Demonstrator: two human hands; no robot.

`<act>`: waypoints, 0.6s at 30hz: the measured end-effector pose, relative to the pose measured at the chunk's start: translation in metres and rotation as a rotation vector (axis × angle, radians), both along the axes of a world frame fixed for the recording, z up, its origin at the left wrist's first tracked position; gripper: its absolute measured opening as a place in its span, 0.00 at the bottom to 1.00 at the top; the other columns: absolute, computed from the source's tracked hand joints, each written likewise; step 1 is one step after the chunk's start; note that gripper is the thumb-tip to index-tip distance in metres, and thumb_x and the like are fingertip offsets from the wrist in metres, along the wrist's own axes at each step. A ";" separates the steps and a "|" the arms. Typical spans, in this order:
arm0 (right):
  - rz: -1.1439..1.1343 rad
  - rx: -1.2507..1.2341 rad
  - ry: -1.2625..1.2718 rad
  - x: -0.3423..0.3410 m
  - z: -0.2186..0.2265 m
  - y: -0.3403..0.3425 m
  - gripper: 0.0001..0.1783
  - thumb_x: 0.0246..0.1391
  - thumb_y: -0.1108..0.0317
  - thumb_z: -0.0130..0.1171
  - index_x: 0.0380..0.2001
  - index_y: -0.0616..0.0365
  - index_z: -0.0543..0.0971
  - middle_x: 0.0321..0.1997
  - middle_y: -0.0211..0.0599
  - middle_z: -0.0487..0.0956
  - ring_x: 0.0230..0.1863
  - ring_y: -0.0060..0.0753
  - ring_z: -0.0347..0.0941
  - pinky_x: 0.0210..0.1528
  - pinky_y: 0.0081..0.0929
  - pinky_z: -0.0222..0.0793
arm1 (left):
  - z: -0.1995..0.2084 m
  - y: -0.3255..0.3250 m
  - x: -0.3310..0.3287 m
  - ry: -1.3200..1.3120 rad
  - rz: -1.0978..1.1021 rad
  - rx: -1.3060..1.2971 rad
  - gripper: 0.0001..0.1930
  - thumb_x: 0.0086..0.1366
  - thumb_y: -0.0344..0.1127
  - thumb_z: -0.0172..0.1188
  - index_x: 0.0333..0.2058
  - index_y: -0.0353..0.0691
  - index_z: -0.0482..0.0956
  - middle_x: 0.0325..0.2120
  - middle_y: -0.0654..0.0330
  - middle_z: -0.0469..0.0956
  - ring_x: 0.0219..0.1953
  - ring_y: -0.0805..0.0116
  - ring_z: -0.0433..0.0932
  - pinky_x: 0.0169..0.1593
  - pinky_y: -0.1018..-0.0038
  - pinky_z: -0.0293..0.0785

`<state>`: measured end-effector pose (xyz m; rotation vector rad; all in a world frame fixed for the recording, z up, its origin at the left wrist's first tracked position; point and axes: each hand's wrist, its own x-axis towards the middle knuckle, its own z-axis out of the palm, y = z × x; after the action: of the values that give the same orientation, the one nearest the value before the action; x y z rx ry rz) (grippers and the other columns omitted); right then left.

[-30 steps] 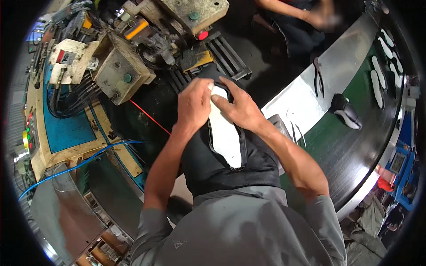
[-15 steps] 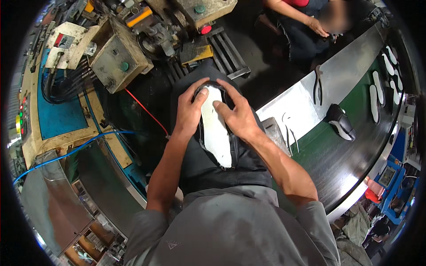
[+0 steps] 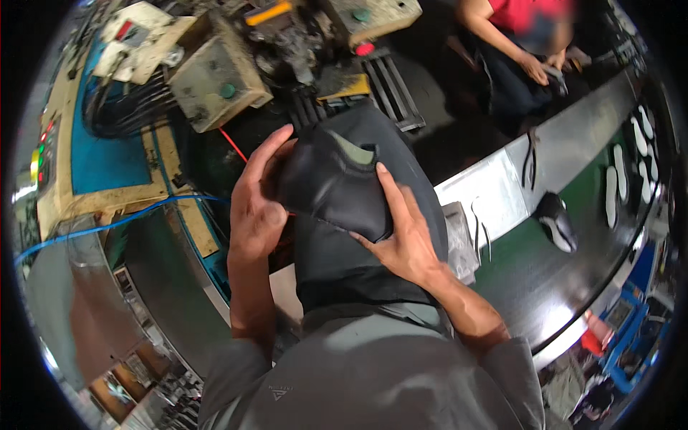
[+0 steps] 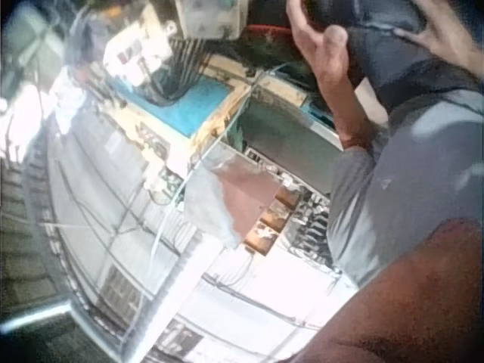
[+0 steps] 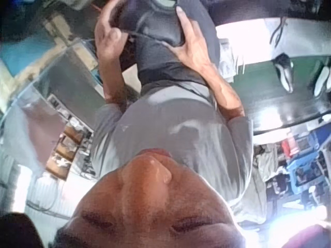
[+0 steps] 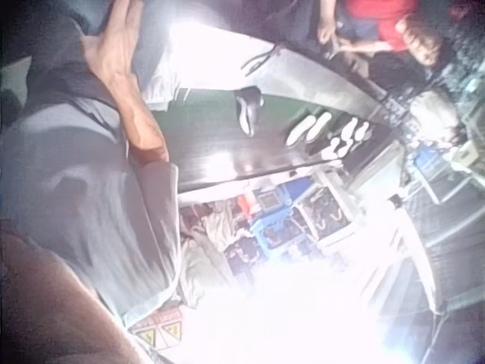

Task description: Assemble and process shoe components using specialized machinery on a production line.

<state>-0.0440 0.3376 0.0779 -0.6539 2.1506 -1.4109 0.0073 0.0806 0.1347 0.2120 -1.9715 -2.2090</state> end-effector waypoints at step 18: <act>-0.024 -0.056 -0.080 -0.024 0.008 0.015 0.49 0.66 0.55 0.73 0.81 0.62 0.61 0.78 0.63 0.70 0.79 0.59 0.67 0.79 0.44 0.62 | -0.015 0.034 -0.052 -0.072 0.075 -0.182 0.33 0.69 0.33 0.74 0.70 0.33 0.74 0.70 0.51 0.75 0.69 0.63 0.75 0.71 0.67 0.70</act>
<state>-0.0679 0.3524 0.0863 -0.5847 2.0701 -1.4892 -0.0450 0.1141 0.1200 0.3386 -2.1500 -1.9889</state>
